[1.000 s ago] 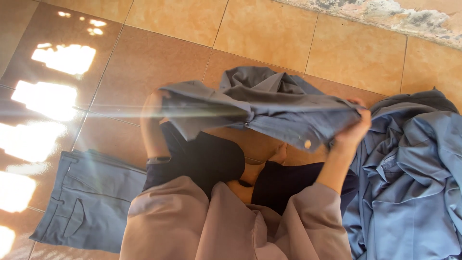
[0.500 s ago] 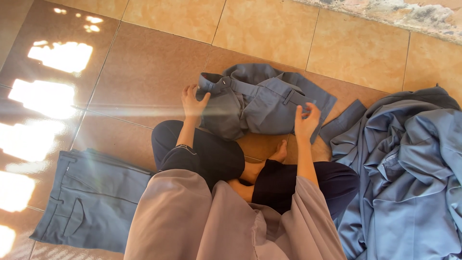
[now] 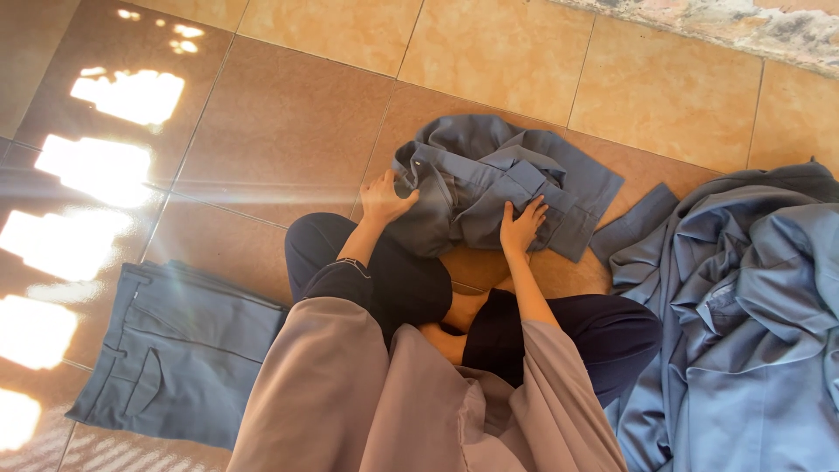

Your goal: The person sits on a tiled floor and folds a pair of grey trousers by hand. They smooth the fabric, fold the legs together, and then fold the garment into a compact rectangle, placing it aside before repeating the process with another pair.

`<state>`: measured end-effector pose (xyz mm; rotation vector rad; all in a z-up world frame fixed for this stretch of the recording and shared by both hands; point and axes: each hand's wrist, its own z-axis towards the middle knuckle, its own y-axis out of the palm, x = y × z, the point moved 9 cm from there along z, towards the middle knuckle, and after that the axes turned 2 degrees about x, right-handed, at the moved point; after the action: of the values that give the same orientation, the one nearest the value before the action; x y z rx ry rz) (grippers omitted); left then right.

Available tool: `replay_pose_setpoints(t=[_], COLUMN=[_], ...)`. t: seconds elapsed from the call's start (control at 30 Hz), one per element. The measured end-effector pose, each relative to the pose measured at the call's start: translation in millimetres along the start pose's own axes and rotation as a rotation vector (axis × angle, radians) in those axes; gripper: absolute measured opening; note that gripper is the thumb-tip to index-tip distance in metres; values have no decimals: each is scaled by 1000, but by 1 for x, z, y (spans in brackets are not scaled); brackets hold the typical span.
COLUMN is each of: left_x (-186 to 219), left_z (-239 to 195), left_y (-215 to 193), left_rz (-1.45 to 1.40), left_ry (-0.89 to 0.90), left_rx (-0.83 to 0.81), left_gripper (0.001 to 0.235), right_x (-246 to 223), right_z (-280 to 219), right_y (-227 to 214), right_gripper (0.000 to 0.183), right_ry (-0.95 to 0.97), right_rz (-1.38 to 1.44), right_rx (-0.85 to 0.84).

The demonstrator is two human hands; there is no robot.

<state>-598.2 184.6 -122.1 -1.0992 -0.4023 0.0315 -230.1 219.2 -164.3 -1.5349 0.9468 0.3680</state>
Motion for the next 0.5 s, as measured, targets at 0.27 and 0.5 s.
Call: replay_pose_setpoints(t=[0.27, 0.5], left_x=[-25, 32], left_z=[10, 44], left_y=[23, -117], left_rz=[-139, -278], left_ry=[-217, -224], left_rx=[-209, -165], left_gripper=[42, 44], right_x=[-1, -67], right_z=[6, -25], right_y=[-21, -85], right_gripper=[51, 47], right_ry=[-156, -233], right_rz=[237, 618], right_rx=[151, 315])
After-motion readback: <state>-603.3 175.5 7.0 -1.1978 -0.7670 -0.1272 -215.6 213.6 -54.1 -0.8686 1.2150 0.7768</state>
